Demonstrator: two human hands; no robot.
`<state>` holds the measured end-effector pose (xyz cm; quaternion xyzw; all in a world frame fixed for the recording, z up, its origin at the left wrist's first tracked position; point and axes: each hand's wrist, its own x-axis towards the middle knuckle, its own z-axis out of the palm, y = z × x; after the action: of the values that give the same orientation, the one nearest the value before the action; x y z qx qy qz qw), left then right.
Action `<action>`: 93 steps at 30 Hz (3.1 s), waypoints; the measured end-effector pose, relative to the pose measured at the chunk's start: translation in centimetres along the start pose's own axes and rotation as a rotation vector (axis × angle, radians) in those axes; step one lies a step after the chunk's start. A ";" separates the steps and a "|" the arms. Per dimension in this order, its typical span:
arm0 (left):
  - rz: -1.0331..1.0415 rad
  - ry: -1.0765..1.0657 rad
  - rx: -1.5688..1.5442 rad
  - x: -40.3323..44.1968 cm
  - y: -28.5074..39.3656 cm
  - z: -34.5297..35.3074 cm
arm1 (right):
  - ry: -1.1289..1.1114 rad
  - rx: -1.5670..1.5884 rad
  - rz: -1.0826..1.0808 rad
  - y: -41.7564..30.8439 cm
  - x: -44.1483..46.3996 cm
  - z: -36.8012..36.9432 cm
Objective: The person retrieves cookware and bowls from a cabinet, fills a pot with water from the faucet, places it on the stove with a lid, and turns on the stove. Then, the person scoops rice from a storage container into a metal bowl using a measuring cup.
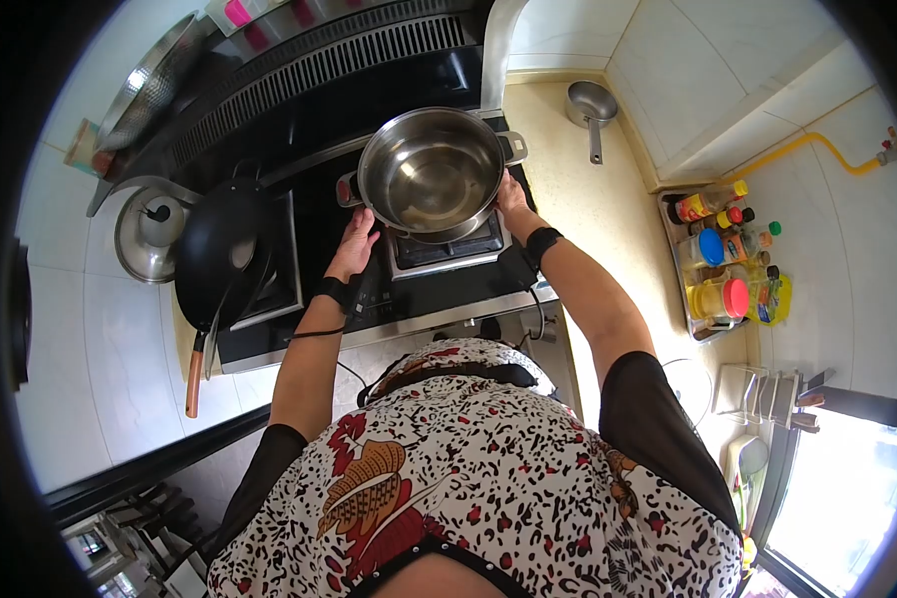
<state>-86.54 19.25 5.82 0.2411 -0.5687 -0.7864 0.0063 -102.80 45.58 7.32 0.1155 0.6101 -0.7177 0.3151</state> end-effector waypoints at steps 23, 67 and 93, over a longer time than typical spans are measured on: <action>0.027 -0.254 0.021 1.0 -0.5 -1.0 | -0.010 -0.657 -0.307 1.6 2.4 -1.5; -0.176 -0.037 1.718 -3.3 -5.1 -4.0 | -0.271 1.392 0.409 35.6 -9.5 -2.7; -0.193 -0.050 1.757 -1.7 -6.4 -4.8 | 0.208 1.257 0.260 34.7 -9.4 -0.7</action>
<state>-81.50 17.73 -0.42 0.1885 -0.9446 -0.0674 -0.2602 -75.11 47.21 -15.51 0.4195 0.0822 -0.8791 0.2110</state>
